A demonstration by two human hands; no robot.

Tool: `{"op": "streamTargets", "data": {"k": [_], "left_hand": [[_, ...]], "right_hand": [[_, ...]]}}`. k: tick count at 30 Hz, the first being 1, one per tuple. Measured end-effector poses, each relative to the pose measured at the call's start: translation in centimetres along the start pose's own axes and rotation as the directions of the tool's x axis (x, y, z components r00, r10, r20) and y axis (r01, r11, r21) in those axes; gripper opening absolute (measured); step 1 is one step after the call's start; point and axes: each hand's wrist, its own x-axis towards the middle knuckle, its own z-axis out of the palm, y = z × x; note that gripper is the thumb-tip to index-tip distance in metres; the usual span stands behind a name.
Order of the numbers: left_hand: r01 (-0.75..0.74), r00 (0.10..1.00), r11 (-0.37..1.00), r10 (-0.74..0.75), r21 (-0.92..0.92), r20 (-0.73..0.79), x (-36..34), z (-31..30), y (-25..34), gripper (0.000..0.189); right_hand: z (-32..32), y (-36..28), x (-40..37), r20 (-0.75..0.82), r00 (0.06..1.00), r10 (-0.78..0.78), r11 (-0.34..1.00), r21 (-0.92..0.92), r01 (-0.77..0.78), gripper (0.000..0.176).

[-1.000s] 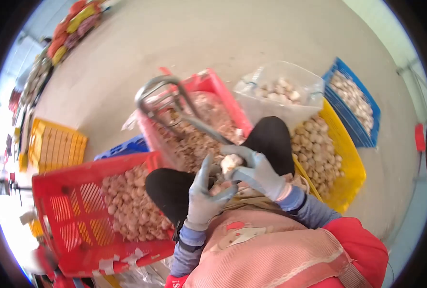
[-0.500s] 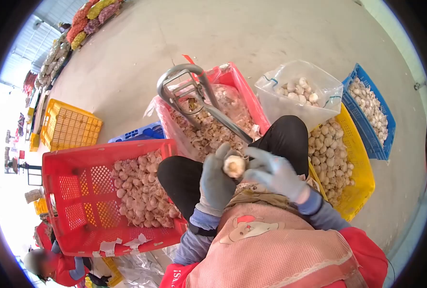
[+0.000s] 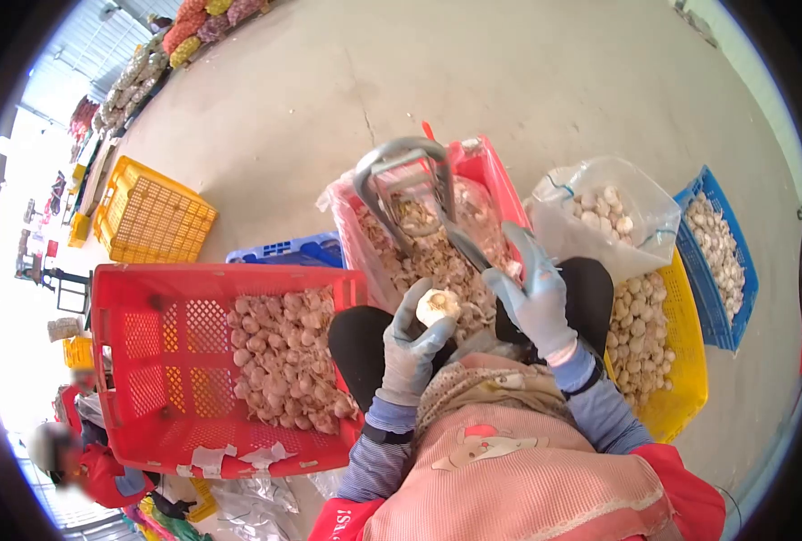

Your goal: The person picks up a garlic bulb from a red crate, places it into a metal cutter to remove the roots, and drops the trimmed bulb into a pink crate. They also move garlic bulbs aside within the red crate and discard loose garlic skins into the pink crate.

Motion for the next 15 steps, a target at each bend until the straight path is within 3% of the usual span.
{"op": "streamTargets", "data": {"k": [1, 2, 3, 4, 6, 9, 13, 15], "left_hand": [[0.011, 1.000, 1.000, -0.011, -0.002, -0.010, 0.5, 0.1, 0.2, 0.071], [0.017, 1.000, 0.999, -0.017, -0.033, -0.005, 1.0, 0.2, 0.2, 0.070], [0.014, 1.000, 1.000, -0.014, -0.018, -0.011, 1.5, 0.4, 0.2, 0.069], [0.009, 1.000, 1.000, -0.009, -0.005, -0.018, 2.0, 0.5, 0.4, 0.068], [0.003, 0.999, 1.000, -0.002, 0.017, -0.041, 3.1, 0.3, 0.7, 0.067], [-0.007, 0.990, 1.000, 0.006, -0.003, -0.140, 4.4, 0.8, 0.9, 0.064], [-0.027, 0.982, 0.996, 0.042, 0.084, -0.184, 5.7, 1.4, 1.1, 0.060], [-0.029, 0.983, 0.998, 0.037, 0.049, -0.182, 6.1, 1.8, 1.0, 0.059]], "right_hand": [[0.9, 1.1, 0.1, 0.217, 0.965, 0.145, 0.988, 0.027, -0.154, 0.041], [2.2, 2.7, -0.3, 0.427, 0.863, 0.272, 0.951, 0.016, -0.307, 0.042], [2.9, 2.9, -0.1, 0.612, 0.699, 0.370, 0.895, -0.032, -0.446, 0.044], [2.7, 2.5, -0.5, 0.550, 0.753, 0.362, 0.923, -0.099, -0.372, 0.049], [1.0, 2.1, -0.2, 0.724, 0.577, 0.378, 0.796, 0.064, -0.601, 0.041], [-2.0, -0.8, 0.7, 0.786, 0.467, 0.406, 0.480, 0.252, -0.841, 0.035], [-2.7, -2.2, 1.7, 0.826, 0.390, 0.407, 0.340, 0.259, -0.904, 0.035], [-2.7, -1.9, 1.6, 0.822, 0.391, 0.414, 0.385, 0.231, -0.893, 0.035]]}}
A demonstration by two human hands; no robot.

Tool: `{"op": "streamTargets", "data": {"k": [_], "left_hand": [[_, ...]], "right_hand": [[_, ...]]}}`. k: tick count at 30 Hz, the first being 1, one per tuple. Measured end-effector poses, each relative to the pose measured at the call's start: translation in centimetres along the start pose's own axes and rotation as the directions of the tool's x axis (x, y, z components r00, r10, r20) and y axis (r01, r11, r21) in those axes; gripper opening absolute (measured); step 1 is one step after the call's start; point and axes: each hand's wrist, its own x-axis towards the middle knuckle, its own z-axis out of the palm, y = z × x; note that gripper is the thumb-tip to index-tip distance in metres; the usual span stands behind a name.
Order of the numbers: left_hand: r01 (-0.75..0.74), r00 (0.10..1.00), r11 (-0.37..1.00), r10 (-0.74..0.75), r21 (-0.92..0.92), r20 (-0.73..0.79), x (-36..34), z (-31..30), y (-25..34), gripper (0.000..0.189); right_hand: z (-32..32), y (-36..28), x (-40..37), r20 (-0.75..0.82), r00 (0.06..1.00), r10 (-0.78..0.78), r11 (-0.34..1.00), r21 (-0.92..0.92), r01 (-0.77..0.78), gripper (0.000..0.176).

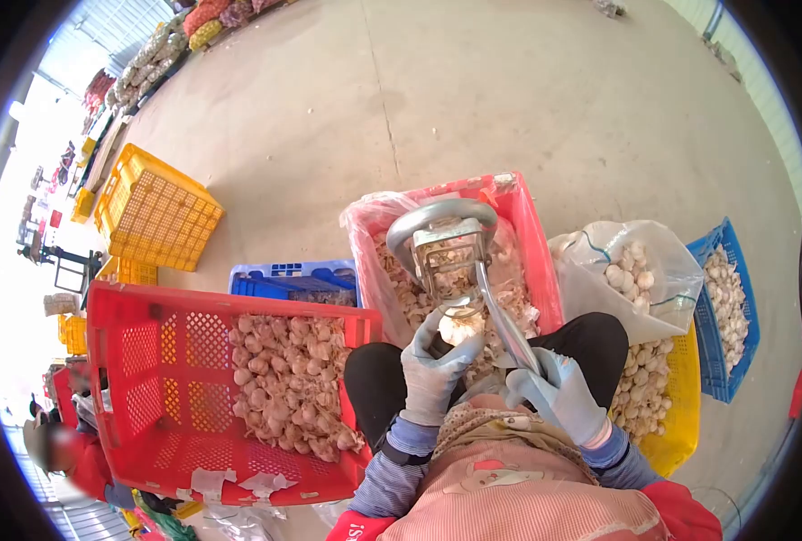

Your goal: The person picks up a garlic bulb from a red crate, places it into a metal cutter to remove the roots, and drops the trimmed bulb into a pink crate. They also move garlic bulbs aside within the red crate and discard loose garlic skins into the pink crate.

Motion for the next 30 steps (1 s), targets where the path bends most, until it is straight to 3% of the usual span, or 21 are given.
{"op": "streamTargets", "data": {"k": [7, 10, 13, 14, 17, 20, 24, 27, 28, 29, 30], "left_hand": [[0.055, 0.997, 0.998, -0.055, -0.004, -0.050, 0.3, 0.7, 0.6, 0.049], [0.114, 0.991, 0.992, -0.118, -0.055, -0.069, 0.3, 0.7, 0.5, 0.047], [0.168, 0.984, 0.985, -0.170, -0.035, -0.059, 0.5, 0.4, 0.8, 0.045], [0.182, 0.982, 0.983, -0.182, -0.016, -0.049, 0.6, 0.3, 1.0, 0.044], [0.144, 0.989, 0.989, -0.145, -0.031, -0.041, 1.1, 0.0, 0.2, 0.039], [0.169, 0.986, 0.975, -0.167, -0.143, 0.020, 0.7, -0.3, -0.6, 0.041], [0.153, 0.982, 0.984, -0.141, -0.093, 0.129, -2.2, -1.1, 1.7, 0.046], [0.169, 0.970, 0.985, -0.173, 0.038, 0.170, -5.1, -1.4, 1.5, 0.049], [0.206, 0.962, 0.976, -0.215, 0.070, 0.171, -5.8, -1.2, 1.1, 0.047], [0.239, 0.952, 0.965, -0.254, 0.103, 0.171, -6.3, -0.8, 0.9, 0.045], [0.156, 0.977, 0.981, -0.170, 0.114, 0.128, -6.8, -0.1, 0.9, 0.038]], "right_hand": [[0.4, -1.2, -0.7, 0.006, 0.999, -0.050, 0.998, -0.034, 0.050, 0.023], [0.8, -2.2, -1.4, -0.046, 0.997, -0.069, 0.986, -0.152, 0.061, 0.023], [0.3, 2.4, 0.9, -0.092, 0.910, -0.404, 0.766, -0.578, 0.282, 0.035], [0.5, 2.4, 1.4, -0.093, 0.881, -0.464, 0.703, -0.644, 0.302, 0.033], [-0.1, 4.9, 3.3, -0.067, 0.847, -0.528, 0.545, -0.792, 0.277, 0.032], [0.4, 6.2, 7.2, -0.199, 0.851, -0.487, 0.515, -0.852, 0.095, 0.042], [0.6, 2.9, 2.5, 0.010, 0.591, -0.806, 0.376, -0.763, 0.526, 0.049], [1.6, 2.8, 0.7, 0.151, 0.622, -0.768, 0.481, -0.505, 0.716, 0.044], [3.3, 4.5, -0.1, -0.033, 0.848, -0.529, 0.849, -0.016, 0.529, 0.042], [3.7, 5.0, -0.3, -0.076, 0.862, -0.501, 0.864, 0.008, 0.503, 0.041], [3.9, 5.3, -0.4, -0.113, 0.874, -0.473, 0.877, 0.033, 0.479, 0.041]]}}
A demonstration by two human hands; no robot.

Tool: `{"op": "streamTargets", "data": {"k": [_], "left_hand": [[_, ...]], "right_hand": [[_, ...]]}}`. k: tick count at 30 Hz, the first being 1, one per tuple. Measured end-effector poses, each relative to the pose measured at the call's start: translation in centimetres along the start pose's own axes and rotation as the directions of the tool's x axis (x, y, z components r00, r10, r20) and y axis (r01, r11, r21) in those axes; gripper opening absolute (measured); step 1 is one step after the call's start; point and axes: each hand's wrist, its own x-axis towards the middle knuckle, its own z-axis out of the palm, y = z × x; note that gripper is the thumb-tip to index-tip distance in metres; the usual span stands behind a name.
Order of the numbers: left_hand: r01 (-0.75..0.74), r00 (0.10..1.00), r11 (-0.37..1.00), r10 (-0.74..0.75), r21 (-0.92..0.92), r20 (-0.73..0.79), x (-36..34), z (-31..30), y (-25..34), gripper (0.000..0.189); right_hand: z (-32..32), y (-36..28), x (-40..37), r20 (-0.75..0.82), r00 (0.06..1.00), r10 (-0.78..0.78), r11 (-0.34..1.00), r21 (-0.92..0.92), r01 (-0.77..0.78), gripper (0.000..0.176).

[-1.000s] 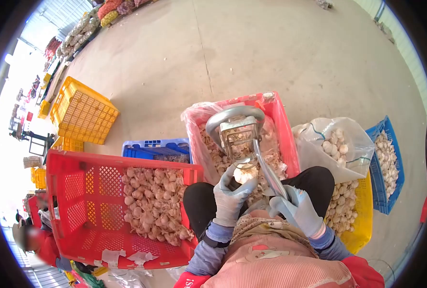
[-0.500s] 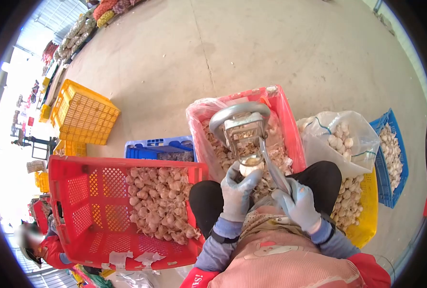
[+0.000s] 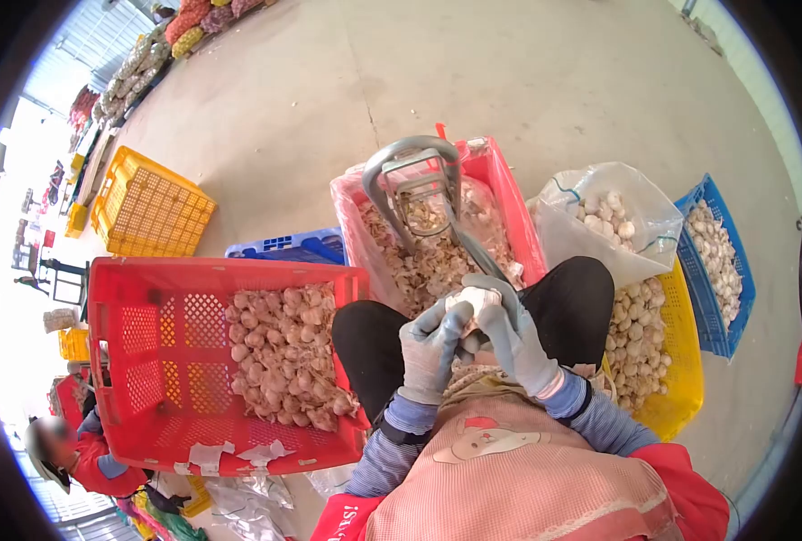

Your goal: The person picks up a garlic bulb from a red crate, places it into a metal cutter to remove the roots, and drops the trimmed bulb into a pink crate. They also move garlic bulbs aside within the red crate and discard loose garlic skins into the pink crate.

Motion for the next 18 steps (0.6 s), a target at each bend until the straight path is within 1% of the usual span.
{"op": "streamTargets", "data": {"k": [1, 2, 3, 4, 5, 6, 7, 8, 9, 10, 11, 12, 13, 14, 15, 16, 17, 18], "left_hand": [[-0.022, 1.000, 0.998, 0.022, 0.061, -0.008, -0.1, 0.1, 0.2, 0.036], [-0.039, 0.999, 0.992, 0.042, 0.123, -0.015, -0.3, -0.1, 0.4, 0.035], [-0.054, 0.998, 0.981, 0.060, 0.184, -0.022, -0.7, -0.2, 0.4, 0.033], [-0.094, 0.987, 0.968, 0.120, 0.232, -0.102, -0.2, -0.7, -1.1, 0.027], [-0.075, 0.979, 0.936, 0.134, 0.344, -0.153, -0.2, -1.6, -1.2, 0.022], [-0.233, 0.935, 0.820, 0.338, 0.523, -0.113, -0.2, -2.7, -0.9, 0.024], [-0.364, 0.855, 0.642, 0.517, 0.675, -0.030, -0.1, -3.5, -0.6, 0.026], [-0.422, 0.846, 0.590, 0.530, 0.688, 0.063, -0.3, -3.6, -0.4, 0.049], [-0.453, 0.866, 0.633, 0.479, 0.628, 0.141, -0.5, -3.3, -0.4, 0.055], [-0.472, 0.876, 0.678, 0.430, 0.563, 0.216, -0.6, -2.6, -0.5, 0.061], [-0.485, 0.874, 0.720, 0.389, 0.496, 0.291, -0.7, -1.8, -0.6, 0.067], [-0.365, 0.909, 0.881, 0.266, 0.302, 0.322, -0.7, -1.3, -2.2, 0.072], [-0.127, 0.946, 0.989, 0.097, 0.077, 0.308, -1.3, -0.5, -2.0, 0.064], [-0.200, 0.952, 0.975, 0.170, 0.095, 0.254, -1.0, -0.2, -2.7, 0.061], [-0.270, 0.948, 0.956, 0.244, 0.115, 0.202, -0.4, -0.1, -3.4, 0.058], [-0.159, 0.974, 0.987, 0.150, 0.039, 0.167, -0.1, -0.7, -3.5, 0.054], [-0.048, 0.989, 0.998, 0.053, -0.042, 0.140, 0.0, -1.4, -3.3, 0.050], [-0.122, 0.981, 0.987, 0.136, -0.104, 0.140, 0.0, -1.5, -3.0, 0.050]], "right_hand": [[0.1, 0.1, -0.2, -0.037, 0.999, 0.030, 0.999, 0.026, -0.029, 0.040], [0.1, -0.7, -0.3, -0.043, 0.997, 0.069, 0.997, 0.040, -0.067, 0.044], [-0.3, -0.9, -0.4, -0.059, 0.978, 0.200, 0.972, 0.136, -0.190, 0.048], [-0.8, -1.2, -0.3, -0.064, 0.943, 0.327, 0.924, 0.232, -0.305, 0.052], [-1.2, -1.4, -0.2, -0.055, 0.893, 0.446, 0.854, 0.325, -0.406, 0.056], [-1.2, -0.9, 0.1, -0.178, 0.875, 0.449, 0.876, 0.283, -0.391, 0.066], [-1.5, -1.0, 0.1, -0.150, 0.871, 0.467, 0.862, 0.294, -0.412, 0.066], [-1.9, -1.3, -0.1, -0.122, 0.865, 0.486, 0.848, 0.307, -0.433, 0.067], [-2.1, -1.6, -0.2, -0.093, 0.856, 0.508, 0.830, 0.318, -0.458, 0.067], [-2.1, -2.2, -0.5, -0.076, 0.826, 0.559, 0.805, 0.287, -0.519, 0.062], [-1.8, -1.0, -0.6, -0.152, 0.896, 0.417, 0.900, 0.210, -0.383, 0.058], [-1.3, 2.0, -0.8, -0.212, 0.943, 0.257, 0.964, 0.121, -0.236, 0.055], [-0.9, 5.2, -1.0, -0.256, 0.963, 0.086, 0.996, 0.023, -0.083, 0.052], [-0.8, 4.7, -0.9, -0.185, 0.982, -0.043, 0.955, -0.297, -0.015, 0.045], [-0.8, 4.2, -0.9, -0.110, 0.979, -0.171, 0.811, -0.580, 0.076, 0.038], [-1.6, 3.1, -1.3, -0.076, 0.996, 0.041, 0.852, -0.519, -0.075, 0.035], [-1.6, 1.0, -1.1, -0.027, 0.968, 0.248, 0.855, -0.464, -0.232, 0.032], [-2.4, 0.7, -0.8, 0.069, 0.992, 0.110, 0.519, -0.855, 0.002, 0.028]]}}
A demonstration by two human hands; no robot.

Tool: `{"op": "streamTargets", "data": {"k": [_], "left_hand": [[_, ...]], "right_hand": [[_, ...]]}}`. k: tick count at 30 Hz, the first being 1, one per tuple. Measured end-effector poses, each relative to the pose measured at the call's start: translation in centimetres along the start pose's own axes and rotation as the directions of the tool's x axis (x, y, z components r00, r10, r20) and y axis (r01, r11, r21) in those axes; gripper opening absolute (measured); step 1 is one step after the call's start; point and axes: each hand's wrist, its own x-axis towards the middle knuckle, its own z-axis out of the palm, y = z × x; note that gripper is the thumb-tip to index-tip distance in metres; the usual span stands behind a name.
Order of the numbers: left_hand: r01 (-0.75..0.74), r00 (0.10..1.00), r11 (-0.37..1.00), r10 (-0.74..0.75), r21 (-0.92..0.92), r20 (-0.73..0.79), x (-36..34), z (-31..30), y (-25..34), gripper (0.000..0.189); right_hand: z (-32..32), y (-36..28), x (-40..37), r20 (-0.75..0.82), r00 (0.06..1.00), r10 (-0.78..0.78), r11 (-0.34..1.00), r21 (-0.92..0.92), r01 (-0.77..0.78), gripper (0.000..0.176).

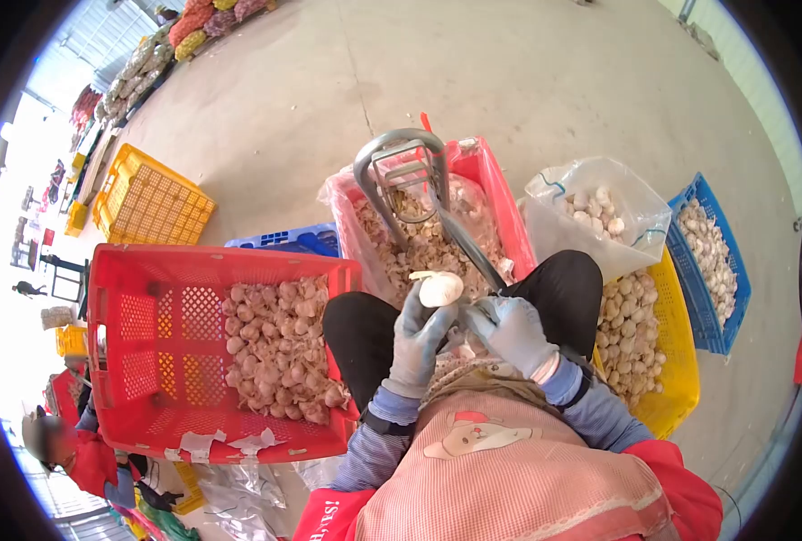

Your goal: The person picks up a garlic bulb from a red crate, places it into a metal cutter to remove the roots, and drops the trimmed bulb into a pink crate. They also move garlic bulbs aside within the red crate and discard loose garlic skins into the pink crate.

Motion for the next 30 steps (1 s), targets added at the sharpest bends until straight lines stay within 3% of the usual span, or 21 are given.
{"op": "streamTargets", "data": {"k": [3, 4, 5, 7, 8, 9, 10, 13, 14, 17, 20, 21, 22, 25, 29, 30], "left_hand": [[0.006, 1.000, 0.981, -0.010, -0.196, -0.018, 0.2, -0.7, 1.1, 0.054], [0.003, 1.000, 0.976, -0.004, -0.216, -0.008, 0.4, -0.9, 1.7, 0.056], [0.006, 1.000, 0.971, -0.010, -0.240, -0.016, 0.7, -1.0, 1.9, 0.056], [0.010, 1.000, 0.958, -0.018, -0.286, -0.025, 1.4, -1.3, 2.2, 0.055], [-0.010, 0.998, 0.955, -0.008, -0.297, -0.060, 1.8, -1.0, 2.3, 0.049], [0.004, 0.997, 0.971, -0.023, -0.240, -0.074, 2.2, -1.2, 2.2, 0.048], [0.018, 0.995, 0.983, -0.035, -0.181, -0.090, 2.9, -1.5, 2.0, 0.047], [-0.010, 0.985, 1.000, 0.008, -0.012, -0.175, 4.7, -1.7, 2.2, 0.045], [-0.036, 0.980, 0.999, 0.042, 0.036, -0.193, 5.2, -1.8, 2.2, 0.046], [-0.012, 0.973, 0.987, 0.049, 0.162, -0.227, 6.3, -1.7, 3.0, 0.048], [-0.054, 0.972, 0.962, 0.112, 0.267, -0.205, 7.8, -2.2, 1.9, 0.048], [-0.060, 0.973, 0.955, 0.120, 0.290, -0.196, 7.9, -2.5, 1.4, 0.048], [-0.066, 0.974, 0.946, 0.130, 0.316, -0.185, 7.9, -2.7, 1.1, 0.048], [0.027, 0.982, 0.982, 0.009, 0.185, -0.191, 7.1, -2.5, 2.2, 0.045], [0.037, 0.999, 0.999, -0.036, 0.027, -0.008, 5.3, 1.0, 4.5, 0.042], [-0.032, 0.995, 0.998, 0.027, 0.054, 0.095, 5.6, 3.2, 5.2, 0.043]], "right_hand": [[-2.6, -1.3, 0.3, -0.378, 0.907, -0.188, 0.962, 0.114, 0.247, 0.028], [-2.6, -0.6, 1.0, -0.445, 0.886, -0.130, 0.937, 0.238, 0.256, 0.031], [-3.2, -0.7, 2.1, -0.532, 0.832, -0.158, 0.954, 0.136, 0.269, 0.036], [-3.4, -1.1, 5.6, -0.629, 0.662, -0.407, 0.913, -0.287, 0.288, 0.043], [-2.5, -0.1, 6.7, -0.463, 0.835, -0.299, 0.953, -0.184, 0.239, 0.047], [-1.3, 1.5, 7.8, -0.260, 0.949, -0.179, 0.982, -0.099, 0.159, 0.050], [-0.8, 2.4, 8.6, -0.033, 0.998, -0.059, 0.998, -0.037, 0.058, 0.054], [-3.5, 0.2, 7.8, 0.279, 0.959, 0.045, 0.854, 0.488, -0.182, 0.059], [-5.2, -1.4, 6.7, 0.321, 0.944, 0.074, 0.734, 0.623, -0.269, 0.054], [-7.3, -4.6, 4.8, 0.264, 0.962, 0.068, 0.578, 0.775, -0.254, 0.051], [-6.4, -3.6, 5.8, 0.185, 0.977, 0.101, 0.846, 0.501, -0.183, 0.042], [-5.4, -2.9, 6.1, 0.157, 0.982, 0.108, 0.900, 0.404, -0.164, 0.040], [-4.7, -2.3, 5.9, 0.184, 0.974, 0.132, 0.852, 0.481, -0.207, 0.034], [1.6, 2.1, 9.6, -0.247, 0.966, -0.078, 0.996, 0.028, 0.088, 0.032], [1.5, 2.0, 9.4, -0.270, 0.954, -0.129, 0.972, 0.155, 0.175, 0.027], [1.5, 2.3, 9.1, -0.276, 0.944, -0.181, 0.961, 0.153, 0.229, 0.024]]}}
